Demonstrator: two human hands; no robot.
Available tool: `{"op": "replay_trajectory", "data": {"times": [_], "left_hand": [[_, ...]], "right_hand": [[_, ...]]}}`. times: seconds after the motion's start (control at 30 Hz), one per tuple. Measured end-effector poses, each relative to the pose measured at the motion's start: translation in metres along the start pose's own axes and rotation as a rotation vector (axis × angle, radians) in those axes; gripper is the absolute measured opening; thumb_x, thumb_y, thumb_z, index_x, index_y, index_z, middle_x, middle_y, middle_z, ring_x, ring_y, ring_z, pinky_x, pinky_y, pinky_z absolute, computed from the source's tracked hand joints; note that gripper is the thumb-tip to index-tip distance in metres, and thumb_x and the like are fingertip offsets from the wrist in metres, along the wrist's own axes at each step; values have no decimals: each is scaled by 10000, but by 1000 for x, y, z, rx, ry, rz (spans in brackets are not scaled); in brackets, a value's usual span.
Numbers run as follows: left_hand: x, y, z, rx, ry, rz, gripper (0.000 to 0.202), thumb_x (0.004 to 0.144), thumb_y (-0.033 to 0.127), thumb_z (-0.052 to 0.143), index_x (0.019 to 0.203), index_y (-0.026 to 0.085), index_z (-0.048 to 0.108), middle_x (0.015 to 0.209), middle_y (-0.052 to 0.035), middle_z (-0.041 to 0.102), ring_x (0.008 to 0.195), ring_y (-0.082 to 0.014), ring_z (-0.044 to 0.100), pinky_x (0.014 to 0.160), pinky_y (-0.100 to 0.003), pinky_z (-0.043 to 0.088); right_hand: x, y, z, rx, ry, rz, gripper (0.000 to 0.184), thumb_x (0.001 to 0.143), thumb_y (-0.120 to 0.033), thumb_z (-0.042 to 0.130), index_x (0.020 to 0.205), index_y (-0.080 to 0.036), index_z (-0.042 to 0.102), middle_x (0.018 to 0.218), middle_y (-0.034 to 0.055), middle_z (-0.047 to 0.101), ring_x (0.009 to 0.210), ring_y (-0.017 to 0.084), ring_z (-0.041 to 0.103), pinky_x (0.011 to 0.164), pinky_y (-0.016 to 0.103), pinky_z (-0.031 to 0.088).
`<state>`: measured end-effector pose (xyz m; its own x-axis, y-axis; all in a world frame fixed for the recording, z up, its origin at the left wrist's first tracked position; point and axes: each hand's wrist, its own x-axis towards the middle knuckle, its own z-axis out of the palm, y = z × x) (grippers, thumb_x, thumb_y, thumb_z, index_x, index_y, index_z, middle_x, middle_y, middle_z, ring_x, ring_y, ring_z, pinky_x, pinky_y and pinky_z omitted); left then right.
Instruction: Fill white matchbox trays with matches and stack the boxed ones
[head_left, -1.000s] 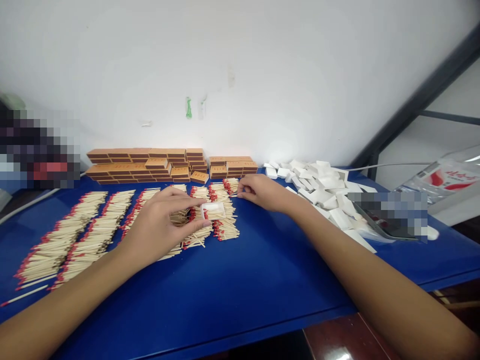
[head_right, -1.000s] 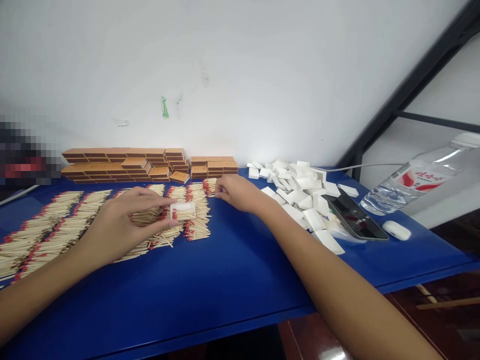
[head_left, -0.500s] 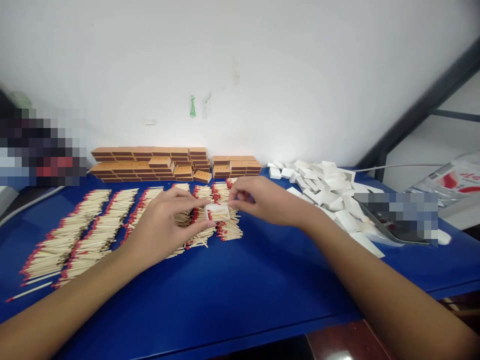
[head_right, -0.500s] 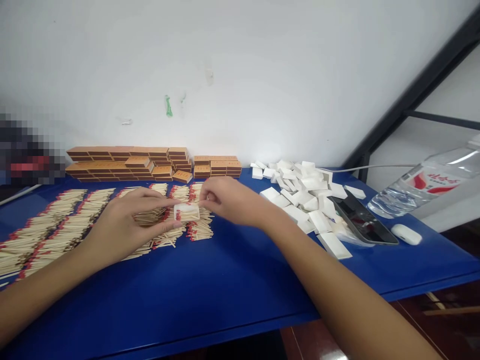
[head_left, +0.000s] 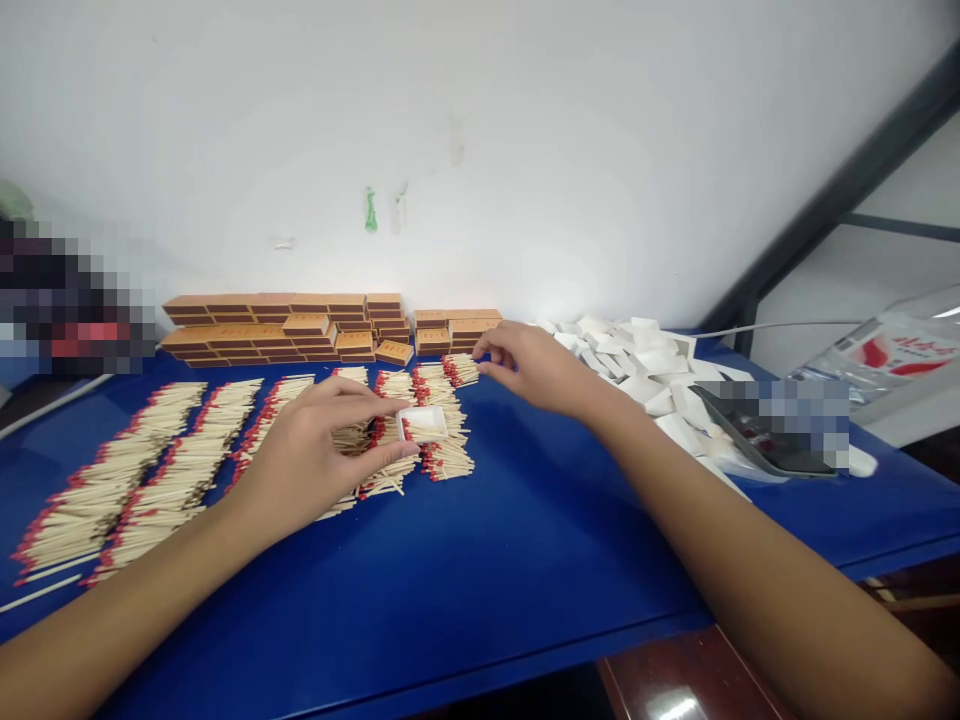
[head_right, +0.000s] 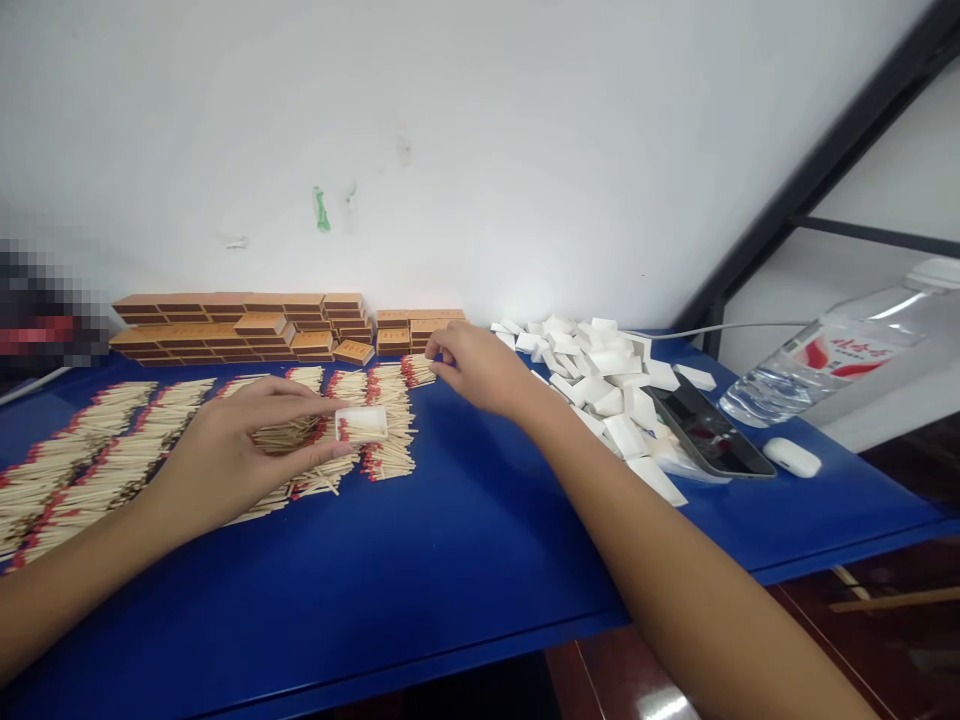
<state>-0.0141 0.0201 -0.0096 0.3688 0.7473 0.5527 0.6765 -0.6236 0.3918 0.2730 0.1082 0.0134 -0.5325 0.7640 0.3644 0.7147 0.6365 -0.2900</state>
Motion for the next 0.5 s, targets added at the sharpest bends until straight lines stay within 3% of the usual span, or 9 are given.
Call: {"op": "replay_trajectory", "data": {"times": [0.1, 0.23, 0.5], "left_hand": [[0, 1, 0, 7, 12, 1, 357, 845, 483, 786, 1154, 305, 763, 1004, -34, 698, 919, -214, 644, 805, -340, 519], [1, 3, -1, 11, 28, 19, 360, 844, 482, 788, 1151, 294, 767, 994, -35, 693, 904, -208, 645, 794, -333, 520], [1, 4, 0, 17, 21, 22, 375, 834, 478, 799, 1142, 266, 775, 992, -46, 698, 905, -211, 655, 800, -337, 527]], "right_hand": [[3, 19, 14, 3, -64, -25, 121, 900, -173, 663, 1019, -174, 688, 954, 67, 621, 853, 183, 563, 758, 301, 410], [4, 23, 24, -21, -87, -17, 45, 903, -138, 638, 908, -169, 671, 931, 64, 609, 843, 179, 557, 754, 294, 413], [-1, 14, 9, -44, -128, 6, 45, 904, -157, 607, 883, -158, 646, 920, 77, 637, 793, 173, 562, 718, 293, 413]]}}
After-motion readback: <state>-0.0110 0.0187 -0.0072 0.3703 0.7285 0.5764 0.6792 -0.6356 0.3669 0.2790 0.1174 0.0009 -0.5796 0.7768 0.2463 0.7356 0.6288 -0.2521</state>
